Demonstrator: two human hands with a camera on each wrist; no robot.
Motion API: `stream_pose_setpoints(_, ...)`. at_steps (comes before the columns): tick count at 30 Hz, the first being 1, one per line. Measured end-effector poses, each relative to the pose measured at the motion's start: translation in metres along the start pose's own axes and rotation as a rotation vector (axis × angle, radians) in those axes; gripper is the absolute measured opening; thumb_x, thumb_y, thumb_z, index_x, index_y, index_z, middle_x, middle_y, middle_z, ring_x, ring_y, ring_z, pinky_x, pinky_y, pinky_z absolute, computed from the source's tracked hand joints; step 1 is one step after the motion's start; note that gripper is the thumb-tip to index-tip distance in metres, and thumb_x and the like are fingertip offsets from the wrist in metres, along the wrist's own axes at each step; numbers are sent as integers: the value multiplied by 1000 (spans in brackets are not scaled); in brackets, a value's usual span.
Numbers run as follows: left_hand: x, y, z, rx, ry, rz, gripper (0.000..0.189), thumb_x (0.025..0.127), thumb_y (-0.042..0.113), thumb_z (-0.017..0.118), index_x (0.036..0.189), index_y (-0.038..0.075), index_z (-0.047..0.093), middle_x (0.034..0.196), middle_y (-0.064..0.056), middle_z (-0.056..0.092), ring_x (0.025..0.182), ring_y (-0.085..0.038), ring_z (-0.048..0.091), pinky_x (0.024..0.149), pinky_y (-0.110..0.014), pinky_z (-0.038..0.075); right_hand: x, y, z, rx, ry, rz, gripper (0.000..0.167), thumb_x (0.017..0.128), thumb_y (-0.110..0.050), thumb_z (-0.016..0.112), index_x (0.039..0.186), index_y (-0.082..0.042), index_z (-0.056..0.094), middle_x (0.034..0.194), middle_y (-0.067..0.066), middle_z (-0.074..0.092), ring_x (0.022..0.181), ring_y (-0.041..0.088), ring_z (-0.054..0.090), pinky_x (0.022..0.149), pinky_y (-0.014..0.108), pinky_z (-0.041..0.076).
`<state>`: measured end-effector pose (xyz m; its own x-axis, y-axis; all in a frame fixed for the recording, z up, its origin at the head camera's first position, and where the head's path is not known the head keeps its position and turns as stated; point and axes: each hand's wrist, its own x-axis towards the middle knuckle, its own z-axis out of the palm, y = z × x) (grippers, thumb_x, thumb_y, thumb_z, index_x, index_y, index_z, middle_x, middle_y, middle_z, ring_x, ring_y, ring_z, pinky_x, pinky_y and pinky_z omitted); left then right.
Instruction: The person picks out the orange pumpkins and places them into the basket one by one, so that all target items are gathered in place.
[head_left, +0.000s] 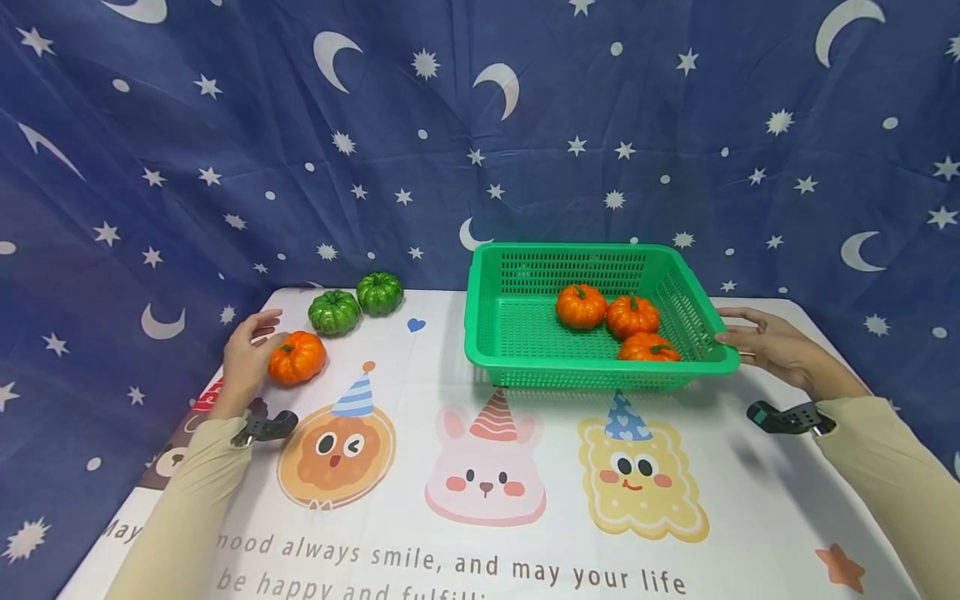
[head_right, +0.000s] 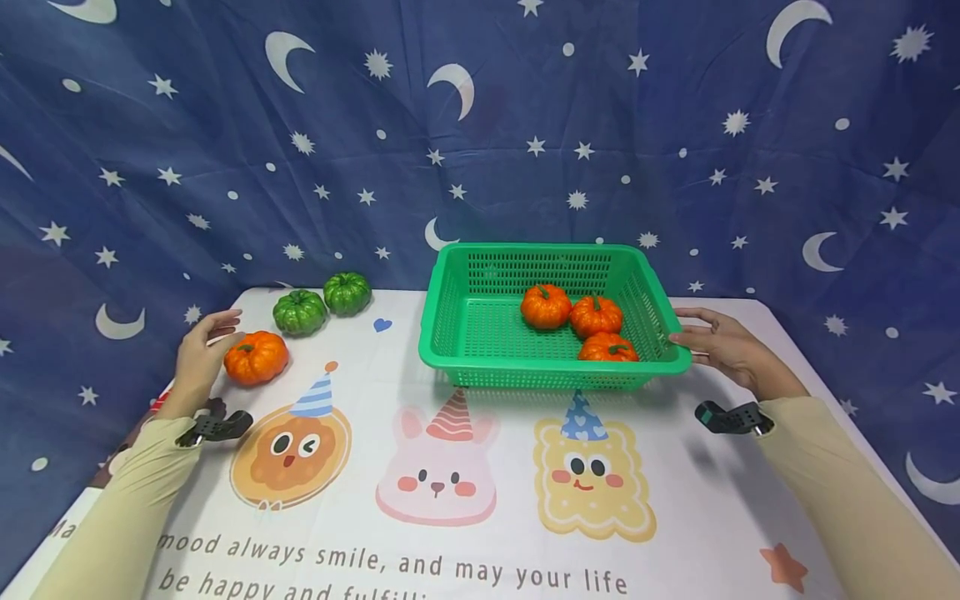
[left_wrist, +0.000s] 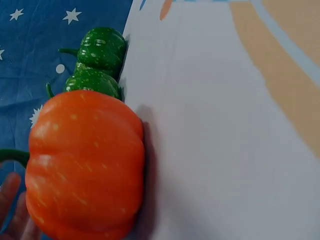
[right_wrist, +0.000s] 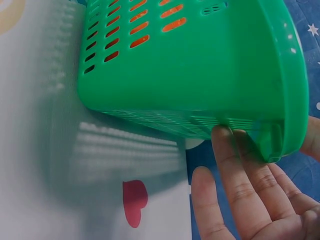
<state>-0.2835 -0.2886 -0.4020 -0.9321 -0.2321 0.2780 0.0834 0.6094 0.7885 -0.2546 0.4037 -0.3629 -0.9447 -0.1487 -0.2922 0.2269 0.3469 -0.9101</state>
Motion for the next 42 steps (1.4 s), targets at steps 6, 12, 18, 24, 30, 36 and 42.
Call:
stream_pose_setpoints(6,-2,-5,-4,7,-85,-30,48,92,10,53,136,-3,43,133,-29,46,120,-41,45,105,-53,37,-2,-5,3,12,8,13,37,92,-15,59,115,-34,36,91,-24,64,84,-4,64,74,18,55)
stream_pose_setpoints(12,-5,-11,-5,-41,-162,-86,54,93,14,52,142,-2,34,141,-31,36,127,-46,36,108,-60,30,-2,-8,4,27,4,26,37,92,-14,59,115,-33,37,91,-25,63,84,-4,63,74,18,55)
stream_pose_setpoints(18,-6,-16,-6,-73,-229,-92,61,93,16,52,144,-5,26,144,-34,29,130,-49,29,108,-63,27,-2,-9,5,11,9,34,40,92,-15,60,120,-32,35,90,-26,63,85,-6,62,74,16,54)
stream_pose_setpoints(24,-5,-19,-8,-33,-277,-107,66,92,17,54,146,-4,22,144,-35,26,130,-51,27,108,-65,26,-1,-9,5,12,6,37,41,92,-15,59,121,-31,35,90,-27,62,85,-6,62,75,17,54)
stream_pose_setpoints(30,-6,-23,-10,-23,-350,-155,71,93,21,54,148,-2,16,147,-36,19,131,-52,26,108,-64,27,0,-7,4,21,8,38,36,92,-15,59,114,-34,37,90,-26,62,84,-5,63,75,18,54)
stream_pose_setpoints(36,-7,-26,-11,-34,-424,-211,76,94,26,52,150,1,8,150,-35,8,132,-51,21,108,-65,25,-1,-4,3,12,14,34,36,92,-17,60,112,-36,37,90,-26,62,85,-5,63,75,18,54)
stream_pose_setpoints(42,-9,-25,-10,-45,-447,-232,79,93,24,54,150,3,5,152,-33,3,135,-50,16,109,-66,21,-1,-3,3,30,6,22,36,92,-16,60,113,-35,38,91,-25,63,85,-4,64,75,18,54)
